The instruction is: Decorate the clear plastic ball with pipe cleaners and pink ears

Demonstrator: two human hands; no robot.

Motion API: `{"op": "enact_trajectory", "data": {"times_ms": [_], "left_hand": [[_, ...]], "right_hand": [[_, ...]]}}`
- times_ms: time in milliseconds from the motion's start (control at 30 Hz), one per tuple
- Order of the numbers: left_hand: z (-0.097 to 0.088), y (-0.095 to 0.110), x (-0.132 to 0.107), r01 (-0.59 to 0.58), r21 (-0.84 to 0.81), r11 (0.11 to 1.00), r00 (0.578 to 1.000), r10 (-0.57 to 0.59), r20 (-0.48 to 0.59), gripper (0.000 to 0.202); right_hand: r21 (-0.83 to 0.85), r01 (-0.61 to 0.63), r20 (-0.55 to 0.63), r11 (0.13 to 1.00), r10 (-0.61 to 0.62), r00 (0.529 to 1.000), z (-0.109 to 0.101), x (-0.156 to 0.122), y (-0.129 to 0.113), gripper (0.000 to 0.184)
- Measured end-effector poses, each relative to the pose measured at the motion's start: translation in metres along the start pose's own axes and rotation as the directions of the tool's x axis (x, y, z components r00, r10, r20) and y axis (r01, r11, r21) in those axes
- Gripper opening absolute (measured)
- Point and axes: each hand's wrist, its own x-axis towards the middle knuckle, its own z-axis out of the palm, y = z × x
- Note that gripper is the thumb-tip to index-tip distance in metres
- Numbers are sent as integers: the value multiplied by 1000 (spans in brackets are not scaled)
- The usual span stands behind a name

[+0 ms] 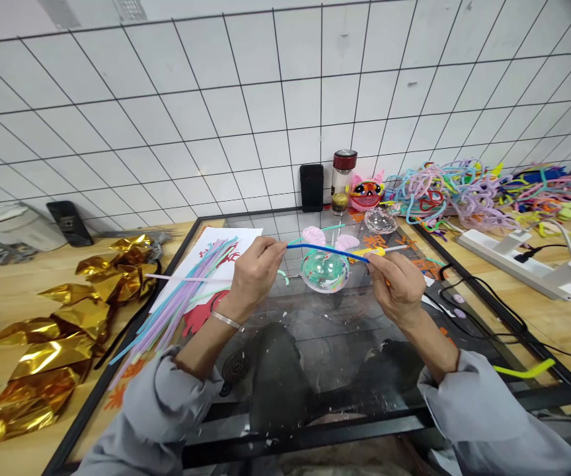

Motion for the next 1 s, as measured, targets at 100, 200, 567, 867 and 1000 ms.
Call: {"op": "enact_trajectory", "data": {"times_ms": [100, 200, 567, 867, 1000], "left_hand": [[-1, -1, -2, 3, 3, 1000, 1000, -3, 1, 17], [-1, -1, -3, 8, 3, 1000, 1000, -8, 5, 17], [4, -1, -7, 9, 19, 1000, 998, -10, 56, 18], [8, 2, -12, 102, -26, 994, 981, -96, 171, 19], [10, 4, -13, 143, -53, 988, 973, -131, 191, 19]], "right_hand": [[17, -13, 2, 1000, 13, 1000, 0, 0, -1, 21], [33, -27, -4, 999, 27, 1000, 1, -1, -2, 20], [80, -106, 1, 991, 106, 994, 2, -4, -2, 18], [103, -78, -1, 992, 78, 997, 2, -3, -2, 19], [101, -85, 5, 991, 85, 996, 2, -3, -2, 18]]}}
